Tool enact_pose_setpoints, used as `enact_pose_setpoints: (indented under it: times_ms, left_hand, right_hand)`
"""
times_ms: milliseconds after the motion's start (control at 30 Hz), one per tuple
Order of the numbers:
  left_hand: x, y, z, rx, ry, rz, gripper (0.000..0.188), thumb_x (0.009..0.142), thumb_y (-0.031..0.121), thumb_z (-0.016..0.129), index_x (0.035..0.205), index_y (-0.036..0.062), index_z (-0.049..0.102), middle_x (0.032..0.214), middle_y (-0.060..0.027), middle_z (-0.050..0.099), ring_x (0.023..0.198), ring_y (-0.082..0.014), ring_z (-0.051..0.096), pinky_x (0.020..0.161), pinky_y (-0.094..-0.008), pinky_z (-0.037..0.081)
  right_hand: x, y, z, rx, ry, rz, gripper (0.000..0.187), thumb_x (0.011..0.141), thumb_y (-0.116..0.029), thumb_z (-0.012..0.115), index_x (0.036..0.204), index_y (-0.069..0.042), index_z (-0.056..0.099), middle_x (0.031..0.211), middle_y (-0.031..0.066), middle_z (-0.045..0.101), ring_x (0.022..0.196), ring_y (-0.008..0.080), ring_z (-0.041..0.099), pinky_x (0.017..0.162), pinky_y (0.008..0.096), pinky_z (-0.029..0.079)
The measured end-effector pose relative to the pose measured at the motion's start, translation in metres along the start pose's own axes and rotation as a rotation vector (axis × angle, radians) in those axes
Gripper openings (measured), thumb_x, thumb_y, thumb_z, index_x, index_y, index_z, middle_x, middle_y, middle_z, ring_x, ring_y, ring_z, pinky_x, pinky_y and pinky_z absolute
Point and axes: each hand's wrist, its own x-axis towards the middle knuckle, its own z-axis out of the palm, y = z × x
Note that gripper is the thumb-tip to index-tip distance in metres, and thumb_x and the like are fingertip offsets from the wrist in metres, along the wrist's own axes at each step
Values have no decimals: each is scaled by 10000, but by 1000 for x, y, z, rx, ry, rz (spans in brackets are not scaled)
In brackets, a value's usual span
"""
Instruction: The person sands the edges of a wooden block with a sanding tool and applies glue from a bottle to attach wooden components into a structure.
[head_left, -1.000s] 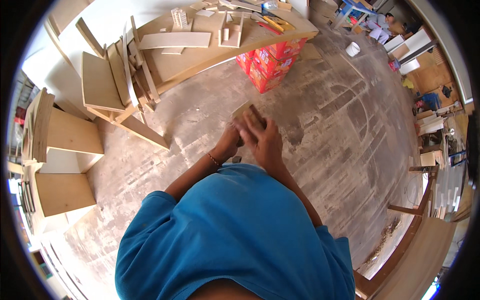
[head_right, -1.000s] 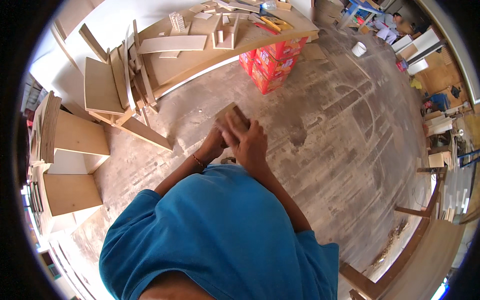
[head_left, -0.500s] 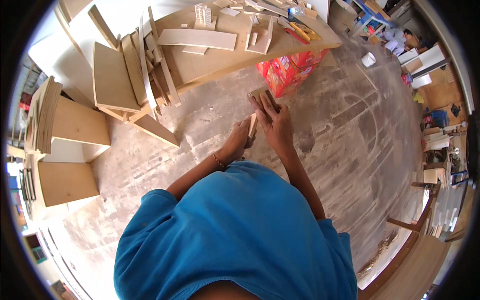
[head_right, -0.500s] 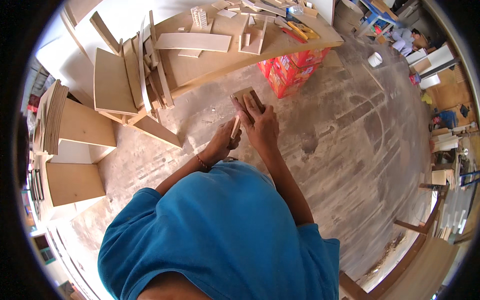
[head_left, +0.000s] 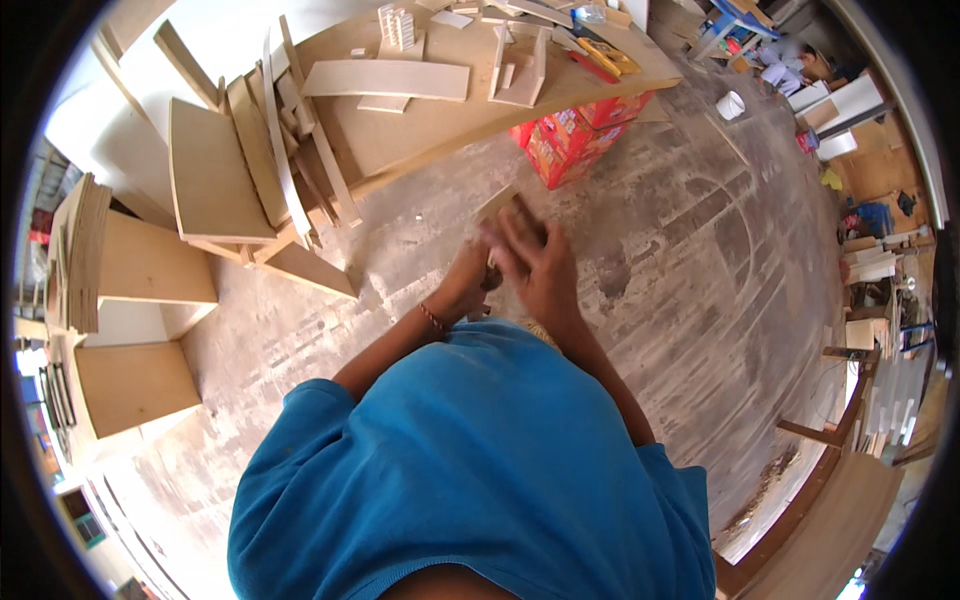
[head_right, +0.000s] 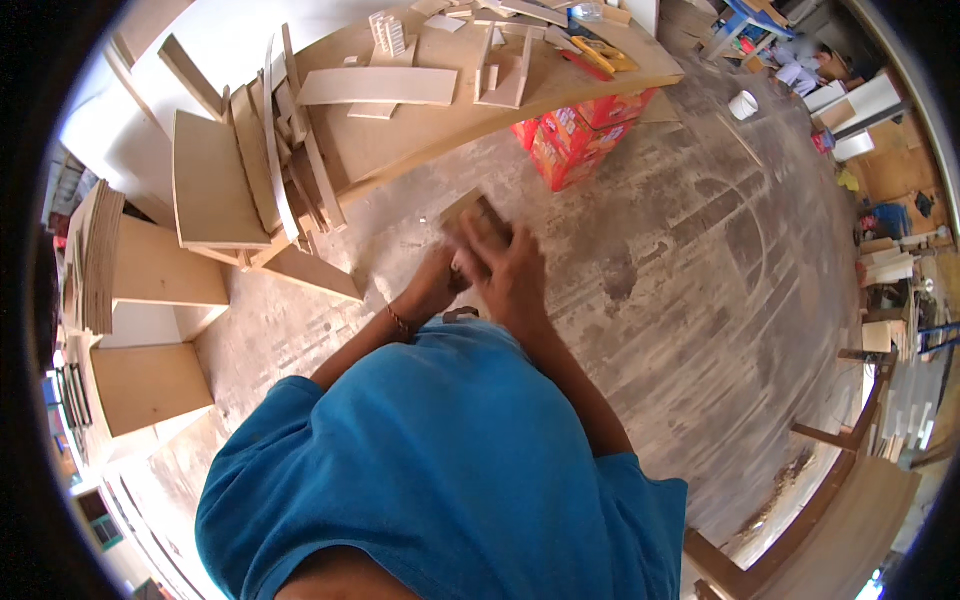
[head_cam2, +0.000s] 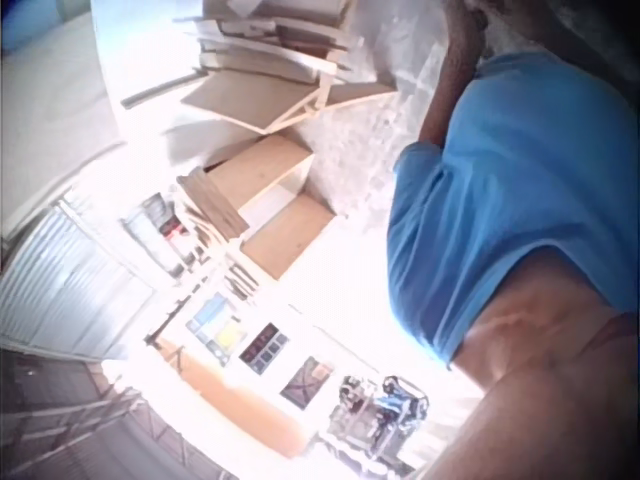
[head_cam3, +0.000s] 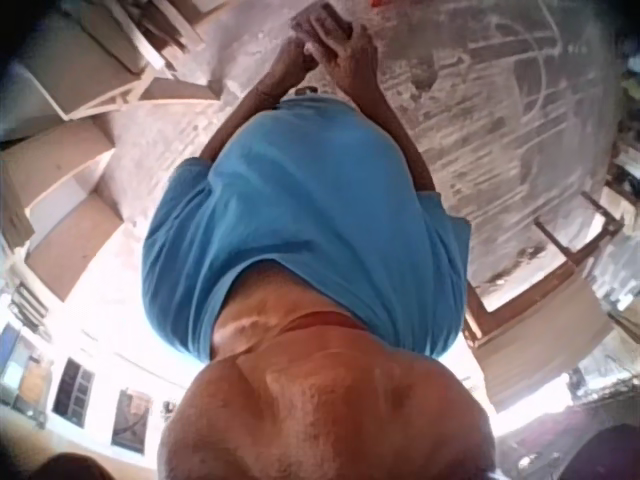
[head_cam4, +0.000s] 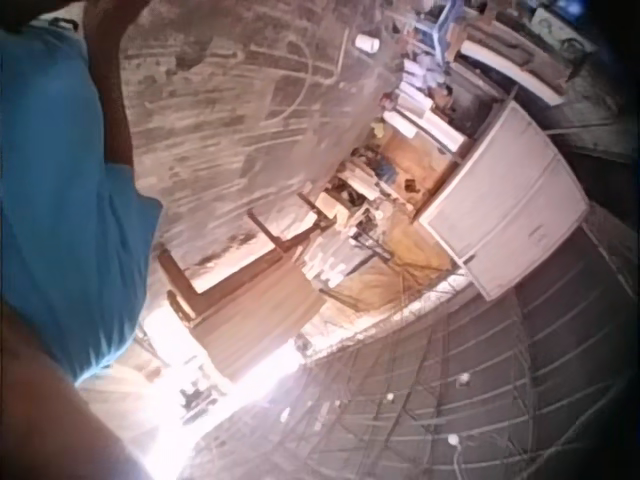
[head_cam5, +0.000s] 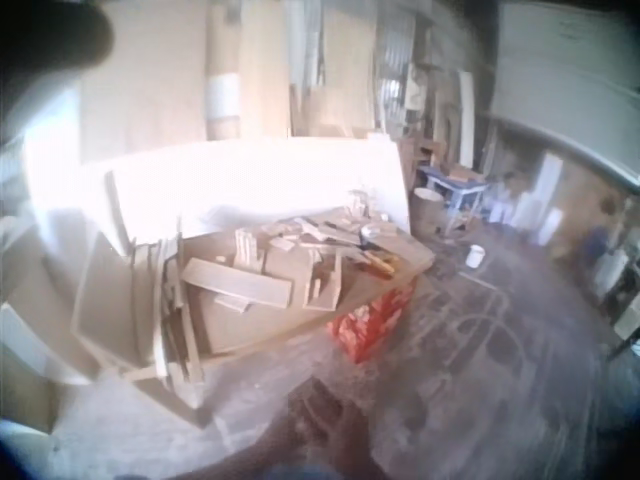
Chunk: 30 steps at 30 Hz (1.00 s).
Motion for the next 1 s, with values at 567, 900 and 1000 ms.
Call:
enact_pose_setpoints:
  times_ms: [567,900,1000]
  left_hand:
    - [22,30,66,-301,307,-249,244,920,379,429,838,177,537,650,52,433,550,-72,393,474,-212,328]
    - [88,33,117,-471,553,-70,267,931,333,395,723,177,457,532,57,346,440,-70,292,418,-220,247]
    - [93,14,101,-479,111,-97,283,941,339,369,734,166,456,515,49,345,431,-59,292,398,-209,219]
  right_hand:
    - [17,38,-26,26,-60,-115,409,818,-270,596,1203,-141,551,1013,224,468,940,367,491,802,403,425]
    - [70,99,-42,26,-71,-339,406,817,-283,598,1191,-135,555,993,222,489,903,375,522,758,411,445]
    - [111,132,-32,123,-108,-216,409,821,-316,587,1201,-169,551,990,207,498,892,348,530,748,408,451]
